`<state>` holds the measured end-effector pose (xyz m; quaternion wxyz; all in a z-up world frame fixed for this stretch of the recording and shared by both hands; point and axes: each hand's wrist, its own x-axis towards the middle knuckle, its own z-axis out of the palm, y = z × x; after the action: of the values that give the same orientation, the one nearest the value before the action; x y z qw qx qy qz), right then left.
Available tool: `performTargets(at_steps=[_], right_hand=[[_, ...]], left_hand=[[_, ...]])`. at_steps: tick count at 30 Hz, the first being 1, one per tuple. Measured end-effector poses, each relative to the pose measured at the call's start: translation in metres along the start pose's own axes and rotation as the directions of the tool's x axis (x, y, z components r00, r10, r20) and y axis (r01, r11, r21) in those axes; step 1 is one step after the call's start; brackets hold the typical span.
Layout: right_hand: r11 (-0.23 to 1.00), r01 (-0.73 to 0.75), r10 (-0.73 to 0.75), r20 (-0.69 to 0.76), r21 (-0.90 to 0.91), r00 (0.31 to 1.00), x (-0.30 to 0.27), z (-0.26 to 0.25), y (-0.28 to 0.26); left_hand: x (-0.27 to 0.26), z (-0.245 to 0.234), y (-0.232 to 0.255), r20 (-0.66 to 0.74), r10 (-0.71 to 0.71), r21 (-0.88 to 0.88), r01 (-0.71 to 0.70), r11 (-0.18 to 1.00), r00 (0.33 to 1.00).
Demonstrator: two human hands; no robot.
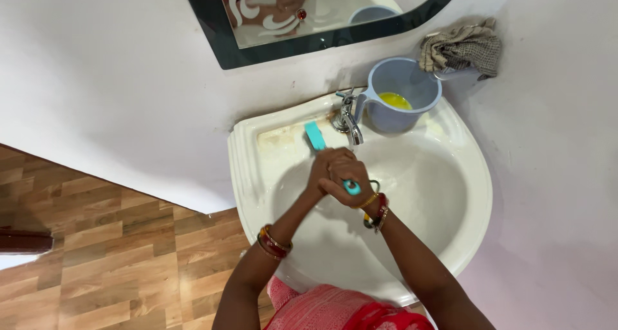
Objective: The person scrubs a white bathroom sink using a blue scrub brush and a yellow cleaning liquid. They repeatedly apply the liquid from a blue pitcher and scrub the basin and rim, then rinse the brush under running water from the tap.
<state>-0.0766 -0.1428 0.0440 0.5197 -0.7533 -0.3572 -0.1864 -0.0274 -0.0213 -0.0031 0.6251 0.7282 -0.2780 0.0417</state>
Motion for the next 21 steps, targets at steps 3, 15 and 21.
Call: performTargets(at_steps=[3, 15, 21], right_hand=[[0.997, 0.074, -0.074, 0.01, -0.002, 0.997, -0.002, -0.007, -0.002], [0.997, 0.047, -0.048, 0.027, 0.054, 0.998, 0.0, 0.0, -0.007], [0.988, -0.01, 0.003, 0.048, 0.151, 0.999, 0.026, 0.045, 0.006]], left_hand=[[-0.018, 0.005, 0.003, -0.017, 0.01, -0.017, -0.01, 1.0, 1.0], [-0.033, 0.0, -0.032, -0.053, 0.233, 0.263, -0.212, 0.941, 0.971], [-0.011, -0.07, -0.025, 0.049, -0.019, 0.368, -0.001, 0.93, 0.999]])
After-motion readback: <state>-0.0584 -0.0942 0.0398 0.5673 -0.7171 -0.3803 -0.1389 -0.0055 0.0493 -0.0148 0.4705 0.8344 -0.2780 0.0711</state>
